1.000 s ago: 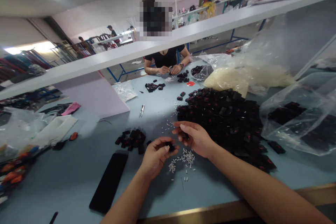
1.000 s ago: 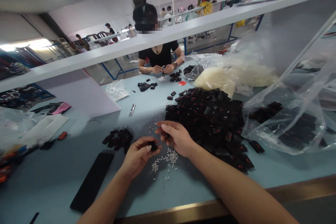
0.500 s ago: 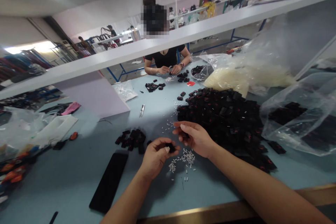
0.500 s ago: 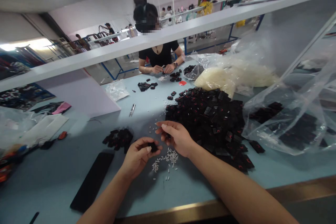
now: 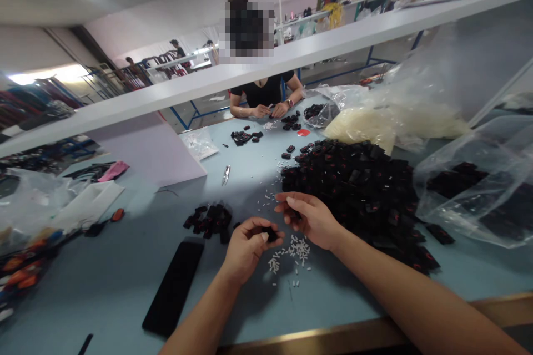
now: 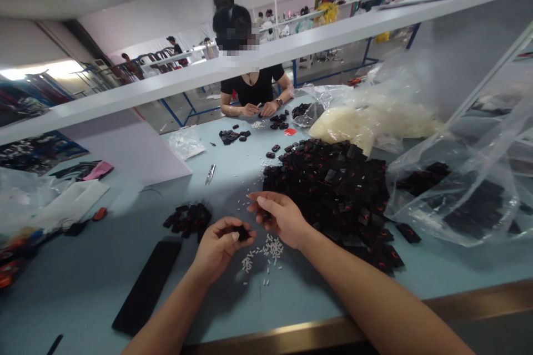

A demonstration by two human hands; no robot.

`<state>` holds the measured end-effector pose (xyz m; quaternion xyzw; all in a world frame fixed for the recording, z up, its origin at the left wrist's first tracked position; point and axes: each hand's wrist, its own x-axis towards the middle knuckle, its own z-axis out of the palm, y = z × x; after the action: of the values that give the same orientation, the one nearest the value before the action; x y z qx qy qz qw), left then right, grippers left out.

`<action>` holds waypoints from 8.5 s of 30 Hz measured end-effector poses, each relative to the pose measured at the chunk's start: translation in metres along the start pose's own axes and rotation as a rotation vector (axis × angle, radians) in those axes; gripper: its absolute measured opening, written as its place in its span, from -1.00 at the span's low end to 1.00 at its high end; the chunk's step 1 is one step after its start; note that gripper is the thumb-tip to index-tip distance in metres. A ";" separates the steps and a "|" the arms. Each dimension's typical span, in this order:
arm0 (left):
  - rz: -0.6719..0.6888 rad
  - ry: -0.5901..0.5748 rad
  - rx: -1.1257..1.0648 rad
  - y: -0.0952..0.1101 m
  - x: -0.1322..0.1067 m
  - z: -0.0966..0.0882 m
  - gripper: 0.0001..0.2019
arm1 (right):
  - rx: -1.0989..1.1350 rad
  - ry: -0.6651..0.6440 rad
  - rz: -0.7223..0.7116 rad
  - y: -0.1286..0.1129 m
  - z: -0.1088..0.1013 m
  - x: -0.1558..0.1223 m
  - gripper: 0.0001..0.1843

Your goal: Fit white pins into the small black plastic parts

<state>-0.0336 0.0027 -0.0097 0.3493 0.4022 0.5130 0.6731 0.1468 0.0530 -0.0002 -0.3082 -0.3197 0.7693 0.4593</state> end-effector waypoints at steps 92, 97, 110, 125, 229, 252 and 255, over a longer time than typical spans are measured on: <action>0.080 0.116 -0.009 -0.008 0.007 -0.005 -0.70 | 0.110 -0.342 -0.006 0.002 -0.003 -0.004 -0.51; 0.090 0.124 -0.005 -0.008 0.006 -0.004 -0.71 | 0.099 -0.329 -0.031 0.002 -0.006 -0.003 -0.47; 0.096 0.097 0.018 -0.008 0.006 -0.003 -0.72 | 0.044 -0.308 -0.038 0.004 -0.005 -0.003 -0.54; 0.099 0.061 0.082 -0.010 0.006 -0.005 -0.76 | -0.398 -0.196 -0.207 0.011 0.000 0.001 -0.72; 0.012 0.230 0.125 -0.006 0.009 -0.004 -0.68 | 0.297 0.262 -0.229 -0.007 -0.006 0.013 -0.68; 0.001 0.289 0.132 -0.003 0.008 -0.002 -0.66 | 0.198 0.234 -0.151 -0.002 -0.006 0.012 -0.74; 0.007 0.297 0.131 -0.003 0.008 -0.001 -0.66 | 0.191 0.227 -0.143 -0.002 -0.006 0.011 -0.75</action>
<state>-0.0322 0.0098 -0.0144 0.3143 0.5287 0.5337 0.5804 0.1483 0.0652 -0.0041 -0.3245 -0.2123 0.7218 0.5733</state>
